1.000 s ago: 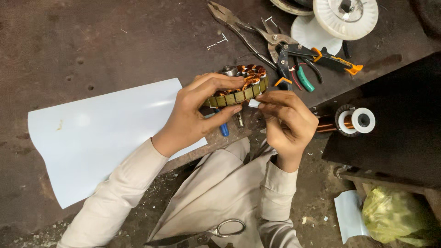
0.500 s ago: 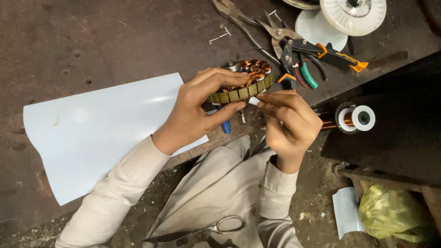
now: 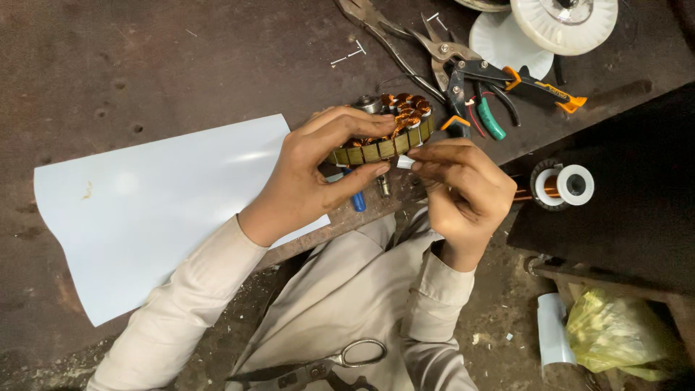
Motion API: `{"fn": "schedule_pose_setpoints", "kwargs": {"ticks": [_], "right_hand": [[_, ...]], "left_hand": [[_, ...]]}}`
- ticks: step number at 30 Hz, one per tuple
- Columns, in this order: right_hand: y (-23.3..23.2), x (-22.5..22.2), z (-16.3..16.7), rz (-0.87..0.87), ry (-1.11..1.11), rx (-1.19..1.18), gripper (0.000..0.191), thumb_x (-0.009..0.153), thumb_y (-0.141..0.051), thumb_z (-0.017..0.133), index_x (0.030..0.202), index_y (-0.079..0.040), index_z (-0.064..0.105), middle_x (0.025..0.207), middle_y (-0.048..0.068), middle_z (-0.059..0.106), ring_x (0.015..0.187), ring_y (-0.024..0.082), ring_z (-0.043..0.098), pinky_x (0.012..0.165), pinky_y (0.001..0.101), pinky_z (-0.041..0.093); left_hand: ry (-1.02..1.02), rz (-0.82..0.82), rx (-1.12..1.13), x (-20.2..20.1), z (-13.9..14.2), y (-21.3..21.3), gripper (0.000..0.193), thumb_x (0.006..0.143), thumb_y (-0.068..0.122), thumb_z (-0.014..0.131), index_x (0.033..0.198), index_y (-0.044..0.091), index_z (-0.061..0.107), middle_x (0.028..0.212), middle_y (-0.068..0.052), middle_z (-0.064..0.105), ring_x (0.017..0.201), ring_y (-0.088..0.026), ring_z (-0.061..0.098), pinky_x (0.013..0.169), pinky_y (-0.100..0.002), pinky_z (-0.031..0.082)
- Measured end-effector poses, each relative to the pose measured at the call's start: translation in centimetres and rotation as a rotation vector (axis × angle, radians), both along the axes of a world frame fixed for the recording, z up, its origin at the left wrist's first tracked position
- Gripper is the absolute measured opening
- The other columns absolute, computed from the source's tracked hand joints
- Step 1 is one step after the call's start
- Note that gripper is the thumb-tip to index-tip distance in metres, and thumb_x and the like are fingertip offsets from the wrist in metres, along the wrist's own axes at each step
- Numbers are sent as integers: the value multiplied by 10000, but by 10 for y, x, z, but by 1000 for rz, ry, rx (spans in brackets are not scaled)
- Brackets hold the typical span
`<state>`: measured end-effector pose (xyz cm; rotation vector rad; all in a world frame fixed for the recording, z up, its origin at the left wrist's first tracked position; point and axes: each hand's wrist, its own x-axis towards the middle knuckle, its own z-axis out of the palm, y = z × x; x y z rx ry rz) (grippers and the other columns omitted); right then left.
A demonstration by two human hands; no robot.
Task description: The person cuts small strips of white material using scissors and inserts them into slots on a copper-wound stator. They use a blue-handled tool to press the strips into place and repeat the process for multiple slots.
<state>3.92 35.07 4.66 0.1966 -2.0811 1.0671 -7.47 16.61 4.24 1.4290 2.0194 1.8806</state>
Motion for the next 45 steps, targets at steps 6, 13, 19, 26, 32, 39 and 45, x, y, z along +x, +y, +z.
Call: {"fn": "schedule_pose_setpoints", "kwargs": {"ticks": [6, 13, 19, 26, 32, 39, 45], "right_hand": [[-13, 4, 4, -73, -13, 26, 141, 783, 200, 657, 858, 85, 626, 981, 174, 707, 885, 262, 747, 793, 298, 610], [-21, 7, 5, -176, 19, 177, 169, 765, 221, 703, 881, 105, 664, 942, 158, 681, 890, 270, 736, 810, 307, 597], [-23, 8, 1, -176, 3, 123, 180, 764, 219, 679, 904, 107, 671, 965, 163, 694, 910, 265, 738, 818, 298, 592], [-14, 9, -3, -183, -20, 125, 201, 802, 191, 680, 972, 88, 705, 1042, 182, 728, 953, 267, 734, 868, 303, 580], [-3, 6, -12, -101, 10, 40, 154, 844, 174, 679, 960, 72, 665, 1070, 184, 729, 958, 260, 734, 873, 305, 583], [4, 7, -20, 143, 41, -643, 122, 910, 96, 726, 969, 70, 623, 1059, 155, 706, 934, 210, 708, 888, 307, 587], [17, 10, -16, 213, -264, -460, 135, 872, 102, 749, 985, 106, 676, 1181, 192, 682, 1032, 217, 686, 940, 322, 568]], "left_hand": [[4, 4, 16, 0, -1, 2, 371, 912, 99, 826, 1249, 46, 680, 1315, -80, 710, 1256, -244, 680, 1122, -379, 485], [37, 8, 32, -1, -3, 4, 372, 914, 96, 816, 1252, 33, 674, 1307, -91, 710, 1244, -246, 685, 1093, -372, 486], [56, 0, 60, -3, -5, 5, 359, 918, 100, 810, 1243, 42, 671, 1286, -84, 708, 1224, -254, 686, 1085, -373, 484], [219, 54, 13, -1, -6, 9, 362, 952, 146, 788, 1302, 175, 699, 1316, -41, 680, 1205, -238, 666, 1068, -394, 520], [224, 60, -20, -2, -7, 7, 290, 932, 124, 801, 1204, 218, 758, 1313, -32, 671, 1173, -228, 658, 1039, -389, 519], [232, 68, -78, 1, -1, 4, 330, 930, 110, 791, 1230, 240, 747, 1332, -45, 659, 1157, -249, 635, 1000, -383, 510], [231, 54, -18, -2, 0, 5, 272, 936, 116, 772, 1194, 139, 690, 1329, -64, 655, 1164, -264, 659, 979, -396, 502]]}}
